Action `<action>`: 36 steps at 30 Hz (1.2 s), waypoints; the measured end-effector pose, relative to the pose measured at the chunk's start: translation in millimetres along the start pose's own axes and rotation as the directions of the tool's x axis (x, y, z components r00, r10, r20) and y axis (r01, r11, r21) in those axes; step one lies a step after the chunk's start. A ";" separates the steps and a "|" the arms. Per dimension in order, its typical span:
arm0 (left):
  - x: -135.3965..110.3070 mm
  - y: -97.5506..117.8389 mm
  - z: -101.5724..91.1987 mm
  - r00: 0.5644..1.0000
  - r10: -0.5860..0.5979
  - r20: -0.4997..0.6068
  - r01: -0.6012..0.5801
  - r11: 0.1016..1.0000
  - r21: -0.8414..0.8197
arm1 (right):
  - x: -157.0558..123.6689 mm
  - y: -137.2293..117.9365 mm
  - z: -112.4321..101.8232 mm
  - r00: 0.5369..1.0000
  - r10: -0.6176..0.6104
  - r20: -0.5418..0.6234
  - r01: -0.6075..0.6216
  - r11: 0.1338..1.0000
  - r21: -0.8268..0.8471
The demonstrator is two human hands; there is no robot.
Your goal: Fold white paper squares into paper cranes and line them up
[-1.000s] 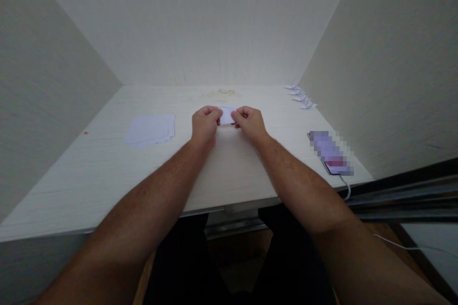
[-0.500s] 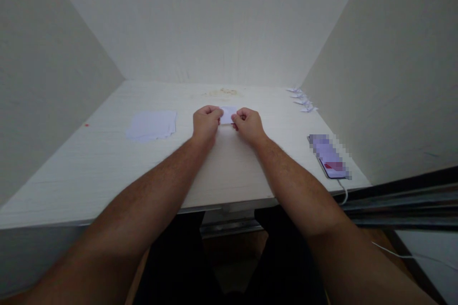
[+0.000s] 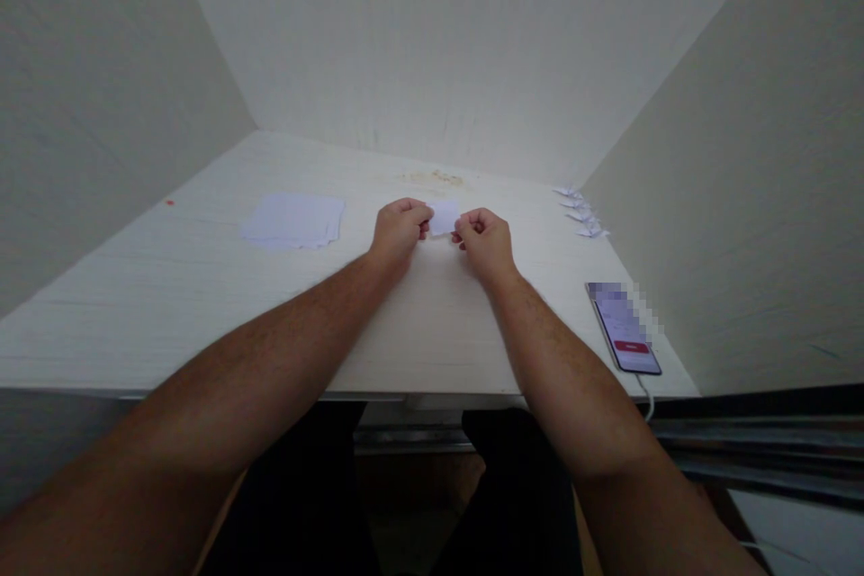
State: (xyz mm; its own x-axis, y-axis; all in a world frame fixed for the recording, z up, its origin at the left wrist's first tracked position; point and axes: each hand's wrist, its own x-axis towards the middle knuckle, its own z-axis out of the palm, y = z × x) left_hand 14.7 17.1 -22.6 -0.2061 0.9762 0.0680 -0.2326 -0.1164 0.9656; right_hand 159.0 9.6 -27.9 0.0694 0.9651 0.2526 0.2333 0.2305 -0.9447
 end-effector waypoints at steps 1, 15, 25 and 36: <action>-0.3 -0.3 -0.1 1.000 -0.007 0.016 0.006 1.000 0.012 | 0.8 -0.6 -1.0 1.000 0.007 -0.020 -0.007 1.000 0.015; -17.1 18.9 -0.9 0.977 -0.002 0.212 -0.048 0.972 0.228 | -6.6 -8.7 -7.3 0.995 -0.030 0.097 0.039 0.995 -0.094; -11.9 11.1 -3.4 0.962 0.030 0.271 -0.088 0.976 0.201 | -10.6 -8.5 -6.1 0.981 -0.128 0.145 0.151 0.975 -0.161; -16.7 16.9 1.3 0.972 0.158 0.174 -0.207 0.928 0.311 | -10.1 -14.9 -5.6 0.978 -0.165 0.125 0.192 0.949 -0.250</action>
State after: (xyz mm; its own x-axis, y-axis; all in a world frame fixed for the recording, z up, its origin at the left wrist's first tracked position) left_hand 15.4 -0.9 -7.1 -0.0715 0.9623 0.2624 0.1228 -0.2525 0.9598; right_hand 160.2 -4.3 -15.2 -0.0917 0.9217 0.3770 0.4771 0.3730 -0.7958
